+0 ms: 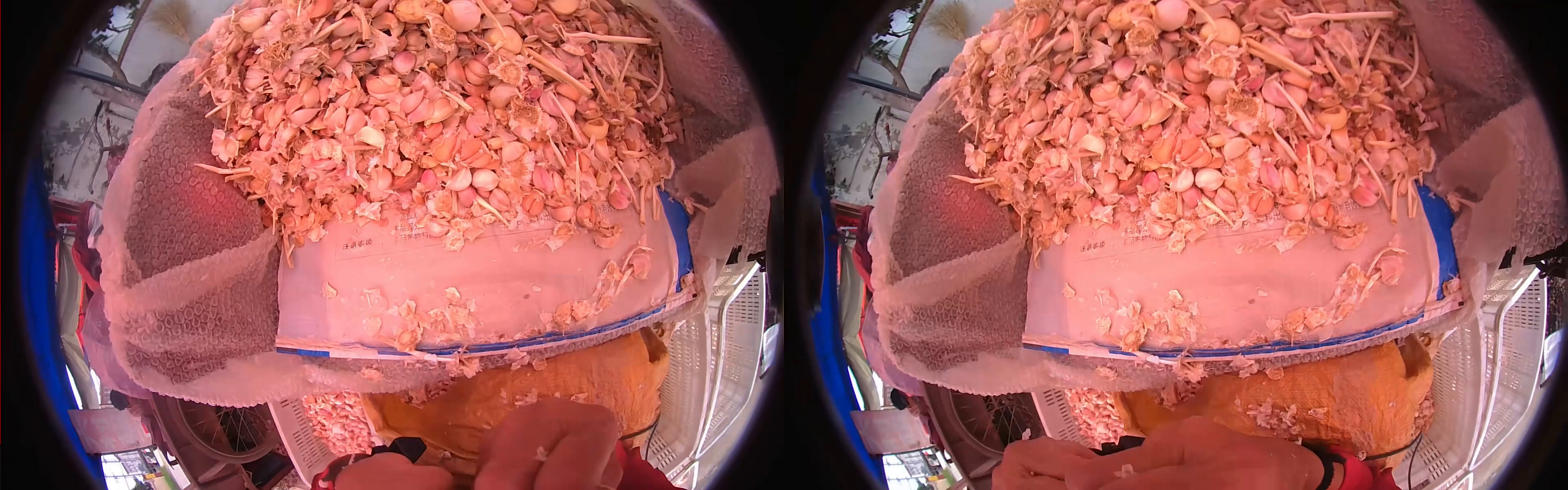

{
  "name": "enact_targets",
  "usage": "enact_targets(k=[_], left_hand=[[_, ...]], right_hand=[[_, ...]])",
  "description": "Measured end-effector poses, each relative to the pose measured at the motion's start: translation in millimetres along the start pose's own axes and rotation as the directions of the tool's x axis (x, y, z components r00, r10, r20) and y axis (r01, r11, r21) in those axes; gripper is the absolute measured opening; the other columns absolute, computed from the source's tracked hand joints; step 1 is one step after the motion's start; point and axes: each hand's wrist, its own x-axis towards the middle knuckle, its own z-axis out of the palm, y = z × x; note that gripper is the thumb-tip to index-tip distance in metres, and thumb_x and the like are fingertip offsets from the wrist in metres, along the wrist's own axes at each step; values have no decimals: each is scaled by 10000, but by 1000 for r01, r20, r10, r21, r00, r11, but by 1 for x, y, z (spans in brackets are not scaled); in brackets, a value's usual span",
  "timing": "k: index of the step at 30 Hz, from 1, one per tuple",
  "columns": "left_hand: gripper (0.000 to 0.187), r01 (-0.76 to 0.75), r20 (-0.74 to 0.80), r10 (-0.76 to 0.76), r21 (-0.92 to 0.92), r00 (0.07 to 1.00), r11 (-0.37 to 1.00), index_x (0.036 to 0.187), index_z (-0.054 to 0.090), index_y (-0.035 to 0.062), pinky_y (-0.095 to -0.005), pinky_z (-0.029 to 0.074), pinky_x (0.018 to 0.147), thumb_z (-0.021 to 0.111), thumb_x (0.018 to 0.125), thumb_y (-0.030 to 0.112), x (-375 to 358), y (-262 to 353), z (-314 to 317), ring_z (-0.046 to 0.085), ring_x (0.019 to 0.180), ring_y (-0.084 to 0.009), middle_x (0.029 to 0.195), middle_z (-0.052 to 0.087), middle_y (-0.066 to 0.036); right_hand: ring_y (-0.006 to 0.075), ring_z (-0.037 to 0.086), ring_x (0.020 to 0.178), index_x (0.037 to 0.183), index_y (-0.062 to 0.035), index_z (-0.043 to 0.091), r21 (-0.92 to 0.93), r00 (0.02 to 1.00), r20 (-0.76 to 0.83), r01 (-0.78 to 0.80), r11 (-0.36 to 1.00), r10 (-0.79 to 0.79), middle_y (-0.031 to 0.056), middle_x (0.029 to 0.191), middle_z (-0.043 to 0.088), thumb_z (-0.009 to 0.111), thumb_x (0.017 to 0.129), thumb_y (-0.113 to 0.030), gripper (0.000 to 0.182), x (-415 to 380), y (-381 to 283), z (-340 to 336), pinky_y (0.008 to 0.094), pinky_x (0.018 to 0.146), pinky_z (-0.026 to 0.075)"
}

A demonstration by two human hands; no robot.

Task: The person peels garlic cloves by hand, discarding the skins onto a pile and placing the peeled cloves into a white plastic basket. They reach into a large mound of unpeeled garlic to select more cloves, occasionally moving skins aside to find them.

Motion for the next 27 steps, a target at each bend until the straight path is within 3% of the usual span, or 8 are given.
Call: enact_targets(k=[4, 10, 13, 16, 20, 23, 25, 27], left_hand=[[189, -253, -173, 237, -76, 956, 965, 819, 687, 96, -237, 297, 355, 663, 635, 63, -2, -12, 10, 455, 449, -123, 578, 496, -22], [147, -265, -142, 239, -200, 960, 943, 805, 684, 91, -246, 285, 347, 649, 672, 39, -10, -8, 2, 453, 447, -152, 576, 477, -31], [128, -214, -127, 191, -199, 973, 957, 777, 678, 90, -257, 268, 334, 641, 673, 26, -5, -4, -2, 428, 427, -151, 567, 463, -29], [85, -172, -290, 147, -63, 946, 983, 702, 655, 88, -263, 242, 324, 636, 672, 11, -9, -2, 15, 388, 396, -141, 536, 436, -19], [165, -111, -323, 87, -55, 942, 992, 553, 550, 55, -258, 215, 320, 647, 678, 6, -15, -6, 20, 348, 366, -130, 487, 398, -11], [215, -61, -239, 67, 31, 969, 998, 576, 521, 17, -274, 284, 315, 636, 757, 37, -13, -13, 18, 390, 379, -142, 500, 434, -42], [92, 313, -559, -82, 332, 825, 890, 772, 568, 30, -278, 339, 377, 627, 788, 100, -34, -20, 43, 432, 445, -159, 574, 468, -42], [250, 514, -526, -246, 453, 814, 729, 988, 628, 66, -264, 354, 446, 670, 752, 137, -42, -32, 44, 447, 508, -166, 651, 492, -32]], right_hand=[[123, 464, 452, 707, 28, 545, 95, 991, -13, 136, 986, -135, 87, 615, 513, 633, 733, -22, 104, -6, 10, 23, 232, 389, 328], [148, 463, 350, 574, 72, 543, 126, 981, -66, 191, 973, -184, 135, 521, 519, 668, 602, 171, 162, -9, 12, 36, 244, 291, 302], [159, 472, 352, 560, 83, 535, 97, 961, 75, 259, 961, -266, 145, 510, 510, 670, 624, 154, 166, -4, 16, 26, 253, 286, 302], [164, 478, 394, 613, 77, 546, 61, 954, 61, 290, 955, -294, 147, 554, 516, 655, 678, 99, 129, -3, 17, 24, 258, 327, 322], [156, 478, 509, 754, 59, 533, 31, 964, -54, 262, 964, -260, 127, 658, 504, 587, 754, -14, 91, -1, 18, 9, 261, 450, 349], [151, 479, 595, 859, 46, 524, -27, 959, -174, 221, 975, -223, 111, 736, 495, 535, 812, -100, 154, 1, 30, -8, 264, 542, 368], [147, 479, 653, 930, 38, 517, -74, 940, -285, 173, 982, -187, 101, 788, 489, 501, 850, -156, 211, 2, 37, -22, 266, 604, 382], [144, 479, 711, 1000, 29, 511, -124, 908, -389, 111, 986, -152, 91, 840, 483, 467, 888, -213, 271, 0, 39, -38, 268, 665, 395]])
